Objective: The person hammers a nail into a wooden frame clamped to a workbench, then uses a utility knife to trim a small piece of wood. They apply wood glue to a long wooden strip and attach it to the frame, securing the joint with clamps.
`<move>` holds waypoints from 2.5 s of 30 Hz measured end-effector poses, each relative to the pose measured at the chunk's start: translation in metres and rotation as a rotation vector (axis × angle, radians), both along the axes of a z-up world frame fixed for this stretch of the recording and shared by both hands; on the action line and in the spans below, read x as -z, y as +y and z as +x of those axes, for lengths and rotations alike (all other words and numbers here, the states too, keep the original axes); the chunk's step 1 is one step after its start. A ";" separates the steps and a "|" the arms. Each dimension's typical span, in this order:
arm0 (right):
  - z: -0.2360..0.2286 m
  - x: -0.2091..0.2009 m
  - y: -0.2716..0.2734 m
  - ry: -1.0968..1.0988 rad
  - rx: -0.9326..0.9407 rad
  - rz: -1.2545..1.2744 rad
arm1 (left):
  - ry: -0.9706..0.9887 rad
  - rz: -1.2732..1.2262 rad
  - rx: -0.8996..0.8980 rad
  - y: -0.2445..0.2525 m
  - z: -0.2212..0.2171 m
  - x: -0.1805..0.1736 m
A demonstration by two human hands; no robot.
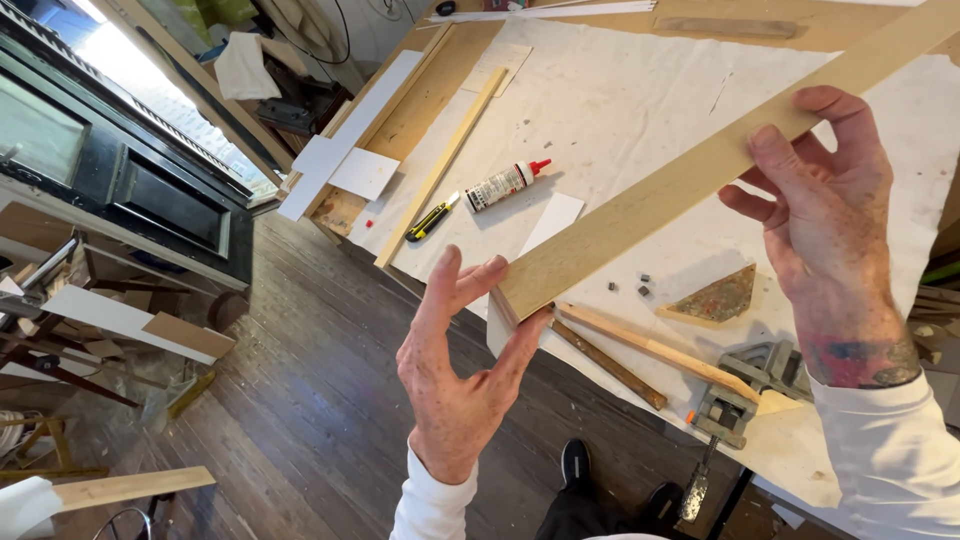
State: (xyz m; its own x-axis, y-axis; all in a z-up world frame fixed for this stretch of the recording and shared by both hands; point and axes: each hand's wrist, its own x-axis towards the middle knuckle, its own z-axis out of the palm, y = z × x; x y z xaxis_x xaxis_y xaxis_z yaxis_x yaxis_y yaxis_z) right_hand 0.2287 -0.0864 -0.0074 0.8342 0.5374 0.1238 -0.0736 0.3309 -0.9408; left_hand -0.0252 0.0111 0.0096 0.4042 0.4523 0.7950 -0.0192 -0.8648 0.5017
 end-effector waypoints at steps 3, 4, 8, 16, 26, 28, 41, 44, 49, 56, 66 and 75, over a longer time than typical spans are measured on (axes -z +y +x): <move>-0.003 -0.003 -0.002 -0.010 0.008 0.001 | -0.011 0.010 0.016 0.000 -0.001 0.001; -0.005 -0.004 -0.001 -0.010 0.015 0.006 | -0.024 0.033 0.023 0.001 -0.002 0.002; 0.001 -0.001 -0.003 -0.014 0.029 0.007 | -0.098 -0.071 0.110 -0.001 -0.007 0.003; 0.005 0.001 -0.001 -0.034 -0.003 0.020 | -0.268 0.118 -0.230 0.000 -0.012 0.003; -0.022 0.011 0.072 0.050 -0.131 -0.038 | -0.314 -0.037 -0.606 0.039 -0.068 0.056; -0.033 0.026 0.106 0.170 -0.222 -0.059 | -0.286 -0.235 -0.579 0.063 -0.094 0.093; -0.084 0.219 0.301 0.306 -0.344 -0.366 | 0.007 -1.319 -0.309 0.233 -0.160 0.308; -0.083 0.267 0.320 0.312 -0.343 -0.377 | 0.179 -1.272 -0.135 0.294 -0.145 0.313; -0.079 0.365 0.337 0.340 -0.340 -0.329 | 0.529 -0.841 0.067 0.396 -0.043 0.323; -0.086 0.403 0.365 0.342 -0.303 -0.369 | 0.862 -0.029 -0.052 0.468 0.169 0.400; -0.085 0.449 0.404 0.336 -0.304 -0.362 | 1.098 0.285 -0.414 0.509 0.215 0.464; -0.077 0.465 0.416 0.120 -0.278 -0.716 | 0.793 -0.086 -0.043 0.482 0.184 0.418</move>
State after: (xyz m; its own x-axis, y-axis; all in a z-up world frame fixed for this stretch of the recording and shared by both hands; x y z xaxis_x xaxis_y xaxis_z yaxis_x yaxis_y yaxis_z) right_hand 0.1517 0.3300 -0.4728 0.6431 0.6433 -0.4155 -0.1801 -0.4002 -0.8985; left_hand 0.1586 0.4933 -0.4083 0.8155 0.5268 0.2397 0.4038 -0.8145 0.4165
